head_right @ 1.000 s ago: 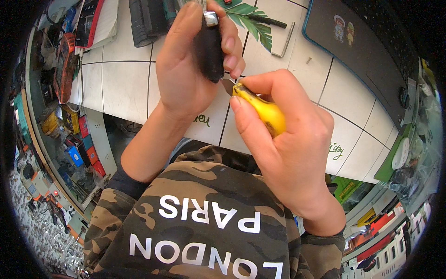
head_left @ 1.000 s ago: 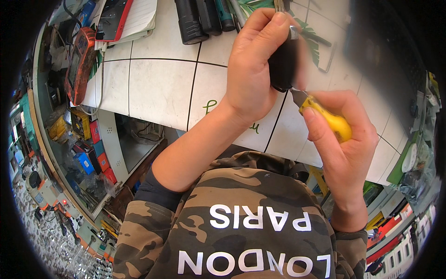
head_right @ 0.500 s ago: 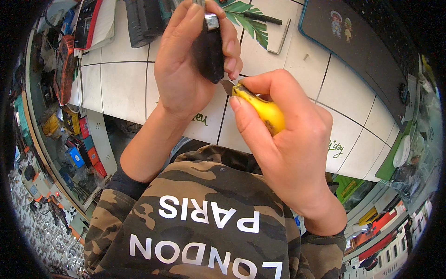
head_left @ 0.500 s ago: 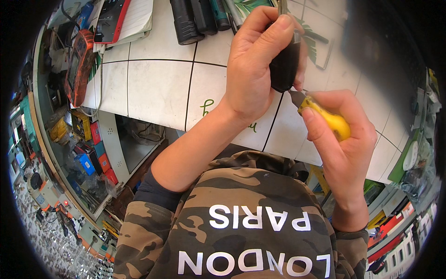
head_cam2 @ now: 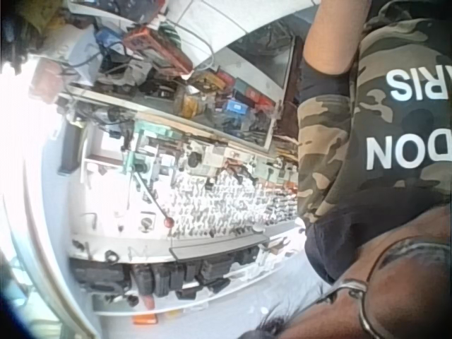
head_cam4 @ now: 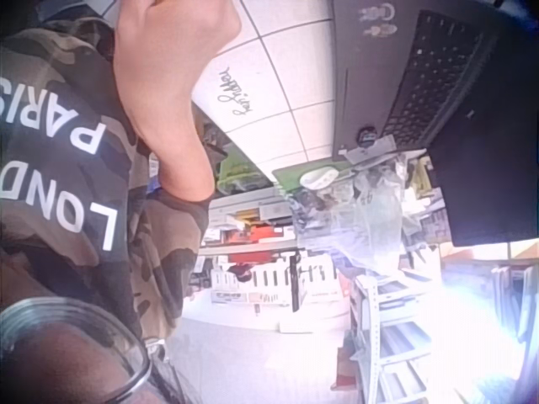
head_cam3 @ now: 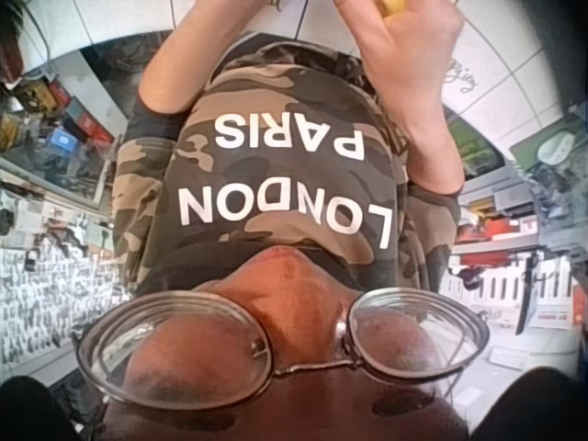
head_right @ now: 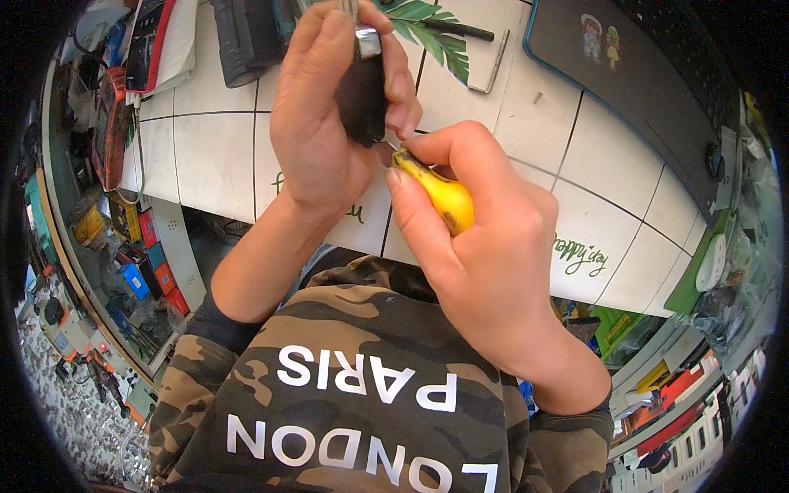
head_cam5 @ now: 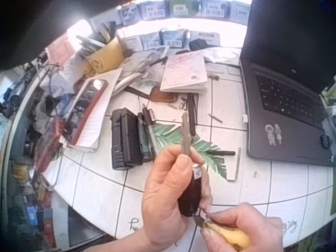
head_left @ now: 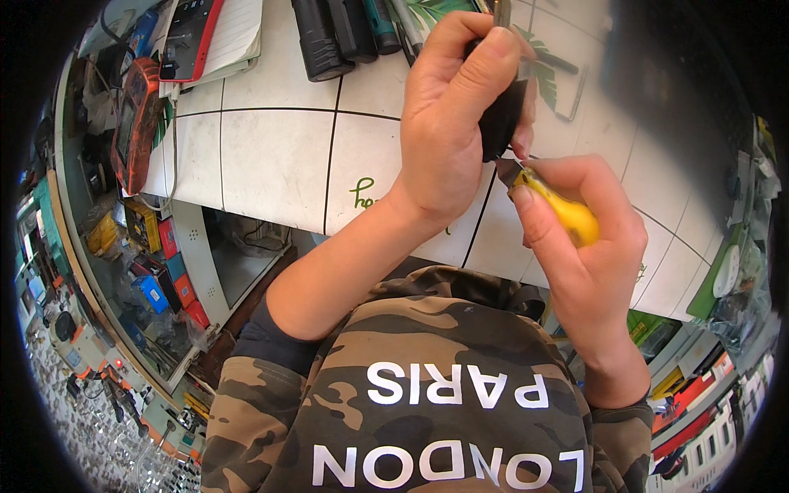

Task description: The person uses a yellow-handled screwdriver to pry open a black car key fob, then removes the internal circuit board and battery. They continue to separate the fob casing and extract the metal key blade, leaving the components separated on the counter.

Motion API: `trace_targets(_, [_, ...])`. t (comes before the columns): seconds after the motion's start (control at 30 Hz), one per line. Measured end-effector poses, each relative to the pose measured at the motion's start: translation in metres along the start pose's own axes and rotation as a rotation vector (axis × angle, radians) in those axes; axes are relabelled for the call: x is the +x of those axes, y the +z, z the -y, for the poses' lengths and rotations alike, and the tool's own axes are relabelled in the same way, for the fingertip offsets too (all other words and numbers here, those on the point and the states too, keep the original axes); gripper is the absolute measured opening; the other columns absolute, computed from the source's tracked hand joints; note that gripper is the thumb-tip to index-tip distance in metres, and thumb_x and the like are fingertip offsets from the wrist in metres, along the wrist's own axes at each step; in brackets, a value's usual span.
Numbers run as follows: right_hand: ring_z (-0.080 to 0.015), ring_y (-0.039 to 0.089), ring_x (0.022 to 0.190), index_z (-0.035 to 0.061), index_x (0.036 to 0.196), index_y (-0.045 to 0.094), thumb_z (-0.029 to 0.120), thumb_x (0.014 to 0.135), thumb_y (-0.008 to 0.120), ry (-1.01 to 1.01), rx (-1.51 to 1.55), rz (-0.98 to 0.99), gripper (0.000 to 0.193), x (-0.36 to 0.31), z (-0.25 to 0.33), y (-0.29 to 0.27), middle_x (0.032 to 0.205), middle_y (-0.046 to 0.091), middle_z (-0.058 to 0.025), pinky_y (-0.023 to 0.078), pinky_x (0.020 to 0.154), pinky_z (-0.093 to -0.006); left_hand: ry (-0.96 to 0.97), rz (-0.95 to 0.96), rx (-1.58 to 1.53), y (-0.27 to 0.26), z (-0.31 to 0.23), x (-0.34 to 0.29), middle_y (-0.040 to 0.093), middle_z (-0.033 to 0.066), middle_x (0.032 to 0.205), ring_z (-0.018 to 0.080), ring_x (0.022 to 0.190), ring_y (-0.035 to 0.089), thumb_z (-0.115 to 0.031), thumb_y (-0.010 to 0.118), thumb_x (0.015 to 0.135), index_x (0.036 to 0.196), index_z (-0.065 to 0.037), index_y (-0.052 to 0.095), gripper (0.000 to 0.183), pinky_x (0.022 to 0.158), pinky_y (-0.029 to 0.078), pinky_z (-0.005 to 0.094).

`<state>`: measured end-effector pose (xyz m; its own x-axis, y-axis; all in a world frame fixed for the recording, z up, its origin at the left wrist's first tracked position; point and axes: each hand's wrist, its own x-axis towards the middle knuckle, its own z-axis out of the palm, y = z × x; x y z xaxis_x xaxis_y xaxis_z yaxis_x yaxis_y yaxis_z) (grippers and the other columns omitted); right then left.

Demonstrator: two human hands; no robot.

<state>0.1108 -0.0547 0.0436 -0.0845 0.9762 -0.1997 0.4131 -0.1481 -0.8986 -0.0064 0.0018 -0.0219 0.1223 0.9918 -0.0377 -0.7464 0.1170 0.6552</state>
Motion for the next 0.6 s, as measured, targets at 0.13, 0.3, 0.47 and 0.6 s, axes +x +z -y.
trace_targets(0.13, [-0.0076,0.051,0.055,-0.0024,0.090,0.055,0.006,0.084,0.062,0.231,0.310,0.023,0.013,0.001,0.002,0.003,0.065,0.057,-0.0032,0.040,0.050,-0.0208,-0.013,-0.018,-0.034,0.001,-0.005,-0.002,0.051,0.0034,0.077,0.0108,0.050,0.048,-0.024,0.049,0.094,0.094,-0.005,0.045,0.020,0.043,0.041,0.0239])
trace_targets(0.3, [-0.0032,0.045,0.052,-0.0018,0.092,0.054,0.011,0.087,0.060,0.521,0.645,0.109,0.015,0.002,0.006,-0.002,0.062,0.054,-0.0019,0.031,0.044,-0.0170,-0.014,-0.010,0.077,0.004,-0.011,0.000,0.052,0.0033,0.078,0.0105,0.050,0.048,-0.024,0.049,0.094,0.095,-0.005,0.046,0.019,0.043,0.040,0.0233])
trace_targets(0.47, [-0.0031,0.045,0.051,-0.0012,0.094,0.054,0.012,0.087,0.060,0.599,0.766,0.131,0.016,0.004,0.005,-0.003,0.062,0.054,-0.0017,0.031,0.043,-0.0169,-0.034,-0.037,0.003,0.009,-0.016,-0.001,0.051,0.0031,0.073,0.0109,0.050,0.048,-0.025,0.047,0.095,0.095,-0.005,0.046,0.020,0.044,0.040,0.0231])
trace_targets(0.6, [-0.0056,0.049,0.052,-0.0018,0.093,0.055,0.008,0.085,0.062,0.437,0.639,0.025,0.015,-0.002,0.003,0.005,0.063,0.056,-0.0034,0.038,0.047,-0.0191,-0.056,-0.062,0.141,0.009,-0.013,-0.001,0.052,0.0044,0.069,0.0119,0.049,0.049,-0.025,0.046,0.095,0.096,-0.005,0.047,0.020,0.045,0.041,0.0232])
